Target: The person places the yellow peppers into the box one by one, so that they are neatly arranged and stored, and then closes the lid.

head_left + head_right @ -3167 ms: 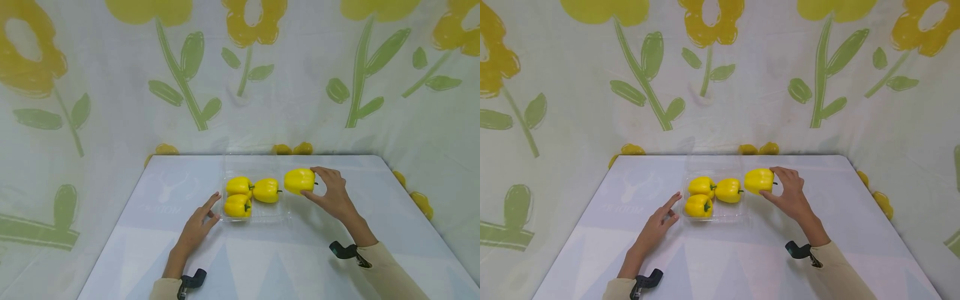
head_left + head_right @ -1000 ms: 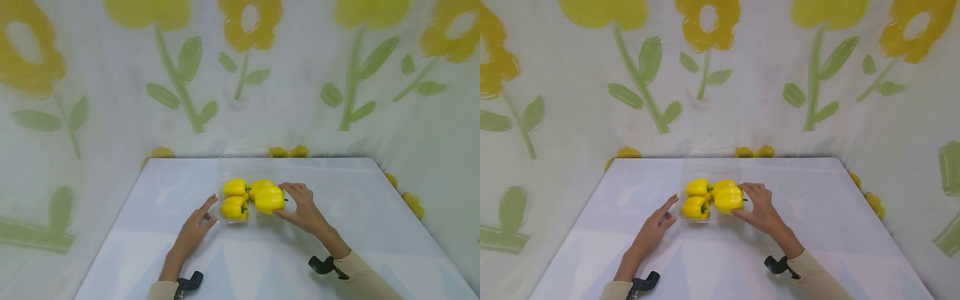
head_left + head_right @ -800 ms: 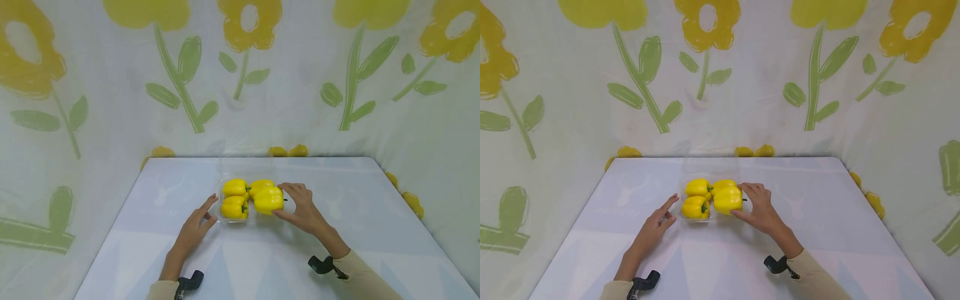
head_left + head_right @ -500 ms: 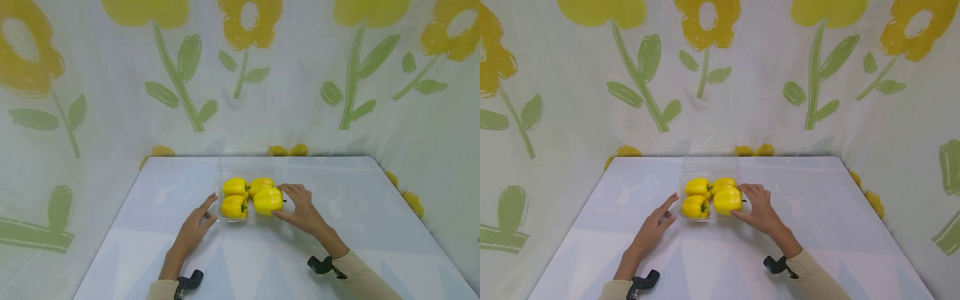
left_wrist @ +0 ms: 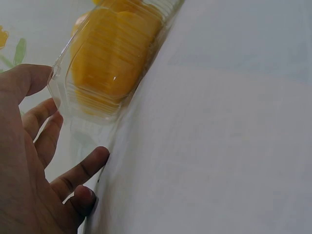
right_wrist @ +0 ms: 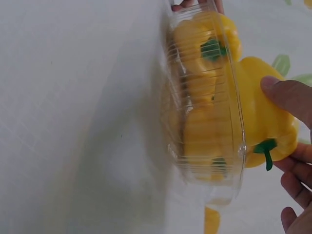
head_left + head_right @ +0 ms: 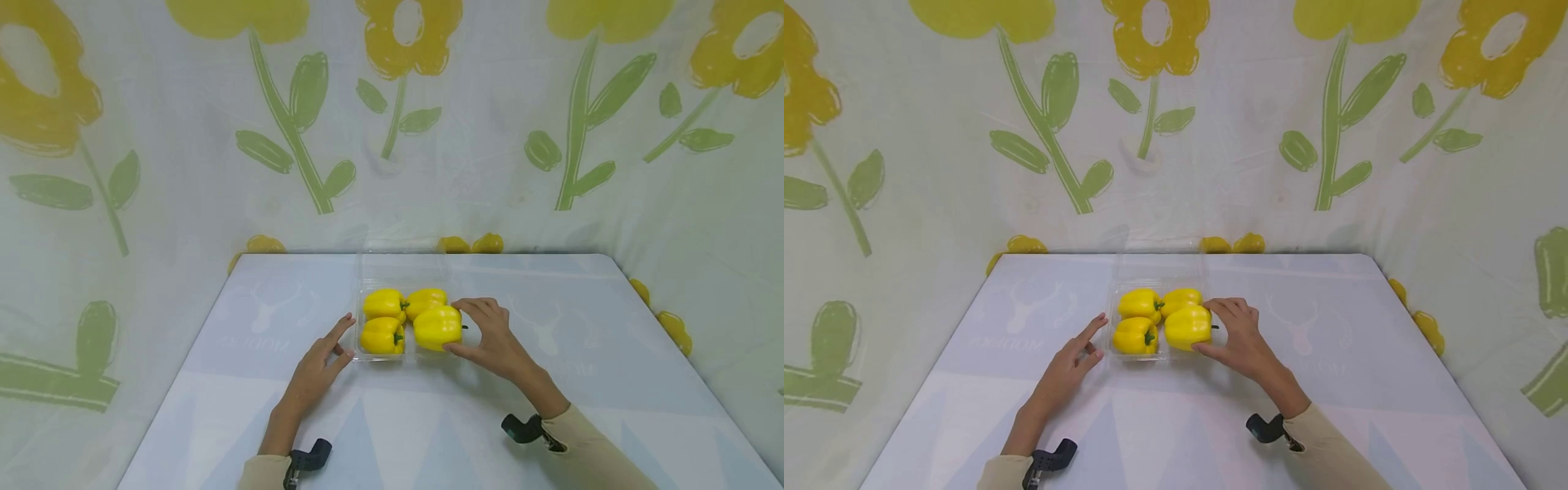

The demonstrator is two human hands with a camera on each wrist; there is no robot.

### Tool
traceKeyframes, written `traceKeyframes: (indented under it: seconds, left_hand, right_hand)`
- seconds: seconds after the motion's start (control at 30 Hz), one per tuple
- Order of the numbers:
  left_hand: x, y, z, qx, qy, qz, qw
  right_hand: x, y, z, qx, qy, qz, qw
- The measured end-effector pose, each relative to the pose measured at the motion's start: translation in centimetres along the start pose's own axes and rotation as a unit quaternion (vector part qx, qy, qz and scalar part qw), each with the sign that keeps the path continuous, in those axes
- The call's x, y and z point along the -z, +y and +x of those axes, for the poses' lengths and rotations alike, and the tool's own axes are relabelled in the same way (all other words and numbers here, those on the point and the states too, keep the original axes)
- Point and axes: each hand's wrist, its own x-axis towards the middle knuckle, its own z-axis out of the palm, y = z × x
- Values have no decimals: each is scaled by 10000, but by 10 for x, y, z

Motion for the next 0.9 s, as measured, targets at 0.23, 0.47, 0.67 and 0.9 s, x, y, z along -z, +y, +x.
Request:
traceKeyframes:
  seconds: [0.23, 0.47, 0.67, 0.9]
  left_hand:
    - [0, 1, 0, 5, 18, -18, 10000]
    - [0, 0, 0, 11, 2, -18, 10000]
    - [1, 0, 0, 14, -31, -16, 10000]
    - [2, 3, 0, 3, -36, -16, 10000]
  right_hand:
    - [0, -2, -1, -148, -50, 162, 9997]
    - [-3, -2, 0, -217, 0, 228, 9995]
    - [-6, -1, -1, -285, -24, 247, 9993]
    - [-6, -1, -1, -300, -40, 331, 9990]
